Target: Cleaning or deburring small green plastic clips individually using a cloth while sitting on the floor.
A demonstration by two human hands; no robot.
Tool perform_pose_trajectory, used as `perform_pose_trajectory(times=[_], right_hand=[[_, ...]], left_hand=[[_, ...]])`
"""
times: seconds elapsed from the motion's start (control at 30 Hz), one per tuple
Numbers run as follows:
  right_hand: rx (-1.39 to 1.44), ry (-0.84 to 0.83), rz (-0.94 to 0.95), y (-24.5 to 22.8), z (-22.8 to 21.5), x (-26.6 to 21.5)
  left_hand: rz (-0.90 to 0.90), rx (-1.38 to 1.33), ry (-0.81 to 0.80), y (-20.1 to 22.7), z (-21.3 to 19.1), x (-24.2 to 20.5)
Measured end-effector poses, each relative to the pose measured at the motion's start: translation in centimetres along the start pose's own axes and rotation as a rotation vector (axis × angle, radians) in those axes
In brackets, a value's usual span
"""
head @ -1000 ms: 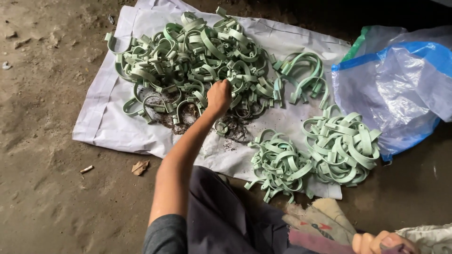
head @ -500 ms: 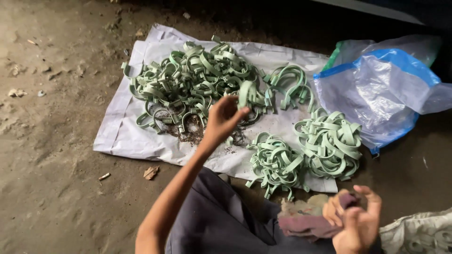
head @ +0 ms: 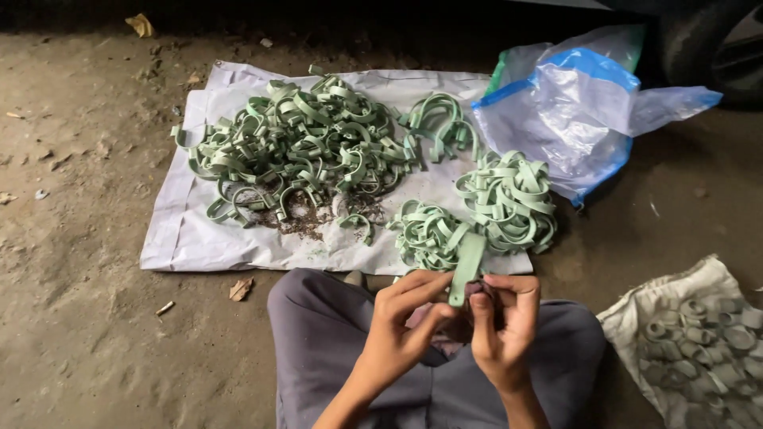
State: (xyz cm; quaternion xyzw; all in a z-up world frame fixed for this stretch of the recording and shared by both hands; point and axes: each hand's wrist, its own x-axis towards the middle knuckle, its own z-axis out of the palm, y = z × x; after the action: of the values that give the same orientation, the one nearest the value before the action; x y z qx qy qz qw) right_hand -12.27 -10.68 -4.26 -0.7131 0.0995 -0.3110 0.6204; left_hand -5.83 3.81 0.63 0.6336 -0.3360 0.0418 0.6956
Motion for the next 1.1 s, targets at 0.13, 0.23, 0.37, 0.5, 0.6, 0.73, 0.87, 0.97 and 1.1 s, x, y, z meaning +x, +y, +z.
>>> perform_pose_trajectory(times=[0.13,0.23,0.37,0.5,0.6,0.73,0.87,0.97,1.1], right_hand=[[-0.096,-0.045,-0.133,-1.9,-0.8,-0.5],[-0.218,-0.079,-0.156,-3.0,-1.3,-0.4],[-0.242,-0.132,-0.179,-3.2,-1.4,-0.7],[-0.395,-0.162,-0.377,-4.3,-1.3,-0.2],[-0.535,-0.179,-0.574,-4.9,-1.8,0.0],[-0.579,-0.218,-0.739,-7.3,-1.9,1.7],[-0.461,-0.370,-0.631,-10.1,-2.1,2.0],[-0.377,-0.502,-0.551,-9.8,-2.5,2.1],[-0.406,-0.331,-0.511,-9.5,-1.9,3.3]], left_hand=[[-0.075,-0.058,0.068,2.1,0.3,-0.3],[-0.143,-0.065,0.008,3.6,0.2,-0.2],[-0.243,-0.041,0.001,2.7,0.4,-1.2],[-0.382,-0.215,0.035,2.2,0.7,-1.9],[-0.304,-0.177,0.017,3.7,0.4,-1.7],[-0.208,-0.059,0.038,3.8,0.6,-1.9],[-0.152,-0.047,0.092,3.8,0.9,-2.6],[-0.077,-0.013,0.110,3.6,0.6,-2.5],[0.026,0.028,0.019,3.7,0.9,-3.0]])
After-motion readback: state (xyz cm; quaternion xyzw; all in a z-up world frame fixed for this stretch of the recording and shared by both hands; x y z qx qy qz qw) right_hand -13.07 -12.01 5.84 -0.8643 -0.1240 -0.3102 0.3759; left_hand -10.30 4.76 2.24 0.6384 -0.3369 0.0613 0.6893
